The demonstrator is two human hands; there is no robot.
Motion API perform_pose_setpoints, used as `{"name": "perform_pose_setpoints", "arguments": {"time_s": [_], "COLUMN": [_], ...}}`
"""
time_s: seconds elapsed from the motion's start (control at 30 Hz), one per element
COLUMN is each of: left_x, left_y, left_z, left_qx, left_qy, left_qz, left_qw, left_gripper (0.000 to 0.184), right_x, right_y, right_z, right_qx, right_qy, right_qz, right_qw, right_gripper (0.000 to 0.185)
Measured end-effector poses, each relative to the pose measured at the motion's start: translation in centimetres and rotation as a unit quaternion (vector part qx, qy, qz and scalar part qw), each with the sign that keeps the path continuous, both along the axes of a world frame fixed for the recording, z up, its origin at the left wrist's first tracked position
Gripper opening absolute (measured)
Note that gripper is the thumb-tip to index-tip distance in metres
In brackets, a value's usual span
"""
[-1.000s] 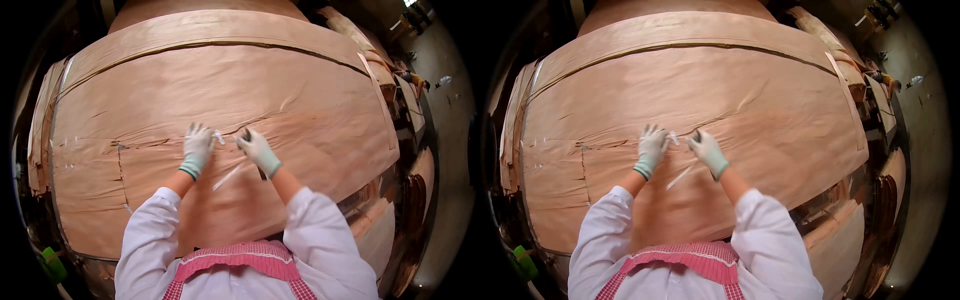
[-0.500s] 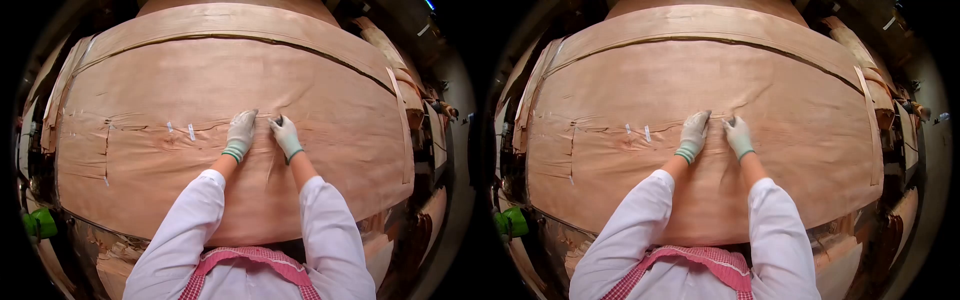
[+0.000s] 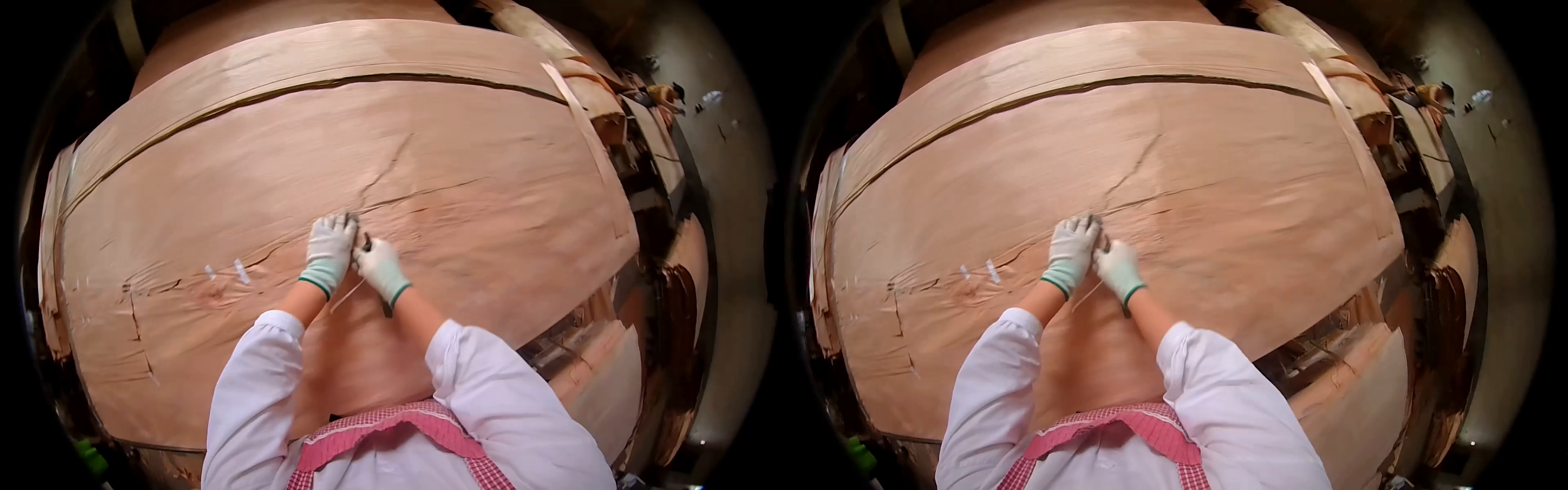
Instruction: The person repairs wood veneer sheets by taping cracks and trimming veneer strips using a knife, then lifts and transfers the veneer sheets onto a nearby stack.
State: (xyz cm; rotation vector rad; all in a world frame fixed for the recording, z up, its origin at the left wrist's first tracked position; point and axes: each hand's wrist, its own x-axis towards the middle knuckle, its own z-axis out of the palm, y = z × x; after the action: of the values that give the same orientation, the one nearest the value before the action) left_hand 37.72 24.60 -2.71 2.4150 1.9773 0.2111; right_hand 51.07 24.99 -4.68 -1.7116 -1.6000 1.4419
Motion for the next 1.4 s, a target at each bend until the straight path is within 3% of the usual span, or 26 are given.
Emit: {"name": "perform_pose_setpoints", "arguments": {"time_s": [0.1, 0.2, 0.23, 0.27, 0.3, 0.37, 0.4, 0.47, 0.57, 0.67, 0.7, 0.8, 0.97, 1.1, 1.3, 1.4], "left_x": [0.5, 4.0, 6.1, 8.2, 10.7, 14.8, 16.9, 19.7, 23.2, 25.9, 26.0, 25.5, 24.5, 23.9, 23.3, 23.3], "left_y": [-0.4, -1.9, -2.3, -2.8, -3.1, -3.5, -3.5, -2.4, -0.9, 1.4, 2.4, 5.2, 9.4, 12.9, 15.2, 13.1], "left_z": [1.9, 4.4, 4.7, 5.1, 5.6, 6.6, 6.7, 4.3, 2.3, 2.4, 2.4, 1.5, 1.7, 1.2, 0.4, -0.7], "left_qx": [0.07, 0.131, -0.056, -0.195, -0.203, -0.146, -0.151, -0.176, -0.133, -0.035, 0.019, 0.053, 0.069, 0.061, 0.098, 0.117], "left_qy": [-0.022, -0.255, -0.547, -0.765, -0.81, -0.785, -0.831, -0.8, -0.685, -0.613, -0.554, -0.462, -0.38, -0.288, -0.181, -0.159], "left_qz": [0.028, 0.051, 0.023, 0.086, 0.043, -0.005, 0.048, 0.096, 0.185, 0.244, 0.249, 0.265, 0.279, 0.26, 0.226, 0.208], "left_qw": [0.997, 0.957, 0.835, 0.608, 0.549, 0.602, 0.533, 0.566, 0.692, 0.751, 0.794, 0.844, 0.879, 0.92, 0.952, 0.958], "left_gripper": [0.032, 0.037, 0.038, 0.039, 0.04, 0.027, 0.021, 0.021, 0.021, 0.02, 0.017, 0.01, 0.012, 0.012, 0.019, 0.029], "right_x": [3.3, 9.1, 11.0, 12.8, 14.5, 17.5, 18.8, 21.5, 24.7, 26.3, 26.8, 27.7, 26.7, 25.6, 24.2, 25.3], "right_y": [-1.3, -0.1, -0.2, -0.5, -0.6, -0.7, -0.7, 0.4, 1.9, 3.6, 4.3, 5.9, 8.1, 10.5, 11.7, 12.6], "right_z": [5.3, 7.0, 8.4, 9.6, 9.5, 9.1, 9.0, 9.1, 8.7, 9.1, 8.0, 4.6, 3.5, 3.6, 3.2, 1.9], "right_qx": [0.077, 0.127, 0.123, 0.116, 0.135, 0.144, 0.132, 0.055, 0.054, 0.034, 0.039, 0.062, 0.023, -0.028, -0.06, 0.084], "right_qy": [0.1, 0.167, 0.154, 0.144, 0.136, 0.122, 0.112, 0.065, 0.04, 0.06, 0.067, 0.011, -0.017, 0.09, 0.102, -0.05], "right_qz": [-0.062, -0.087, -0.064, -0.037, -0.012, 0.028, 0.041, 0.043, 0.087, 0.043, 0.025, 0.07, 0.043, -0.003, -0.074, 0.044], "right_qw": [0.99, 0.974, 0.978, 0.982, 0.981, 0.982, 0.984, 0.995, 0.994, 0.997, 0.997, 0.996, 0.999, 0.996, 0.99, 0.994], "right_gripper": [0.018, 0.015, 0.013, 0.01, 0.009, 0.008, 0.008, 0.008, 0.019, 0.02, 0.017, 0.013, 0.017, 0.017, 0.018, 0.016]}}
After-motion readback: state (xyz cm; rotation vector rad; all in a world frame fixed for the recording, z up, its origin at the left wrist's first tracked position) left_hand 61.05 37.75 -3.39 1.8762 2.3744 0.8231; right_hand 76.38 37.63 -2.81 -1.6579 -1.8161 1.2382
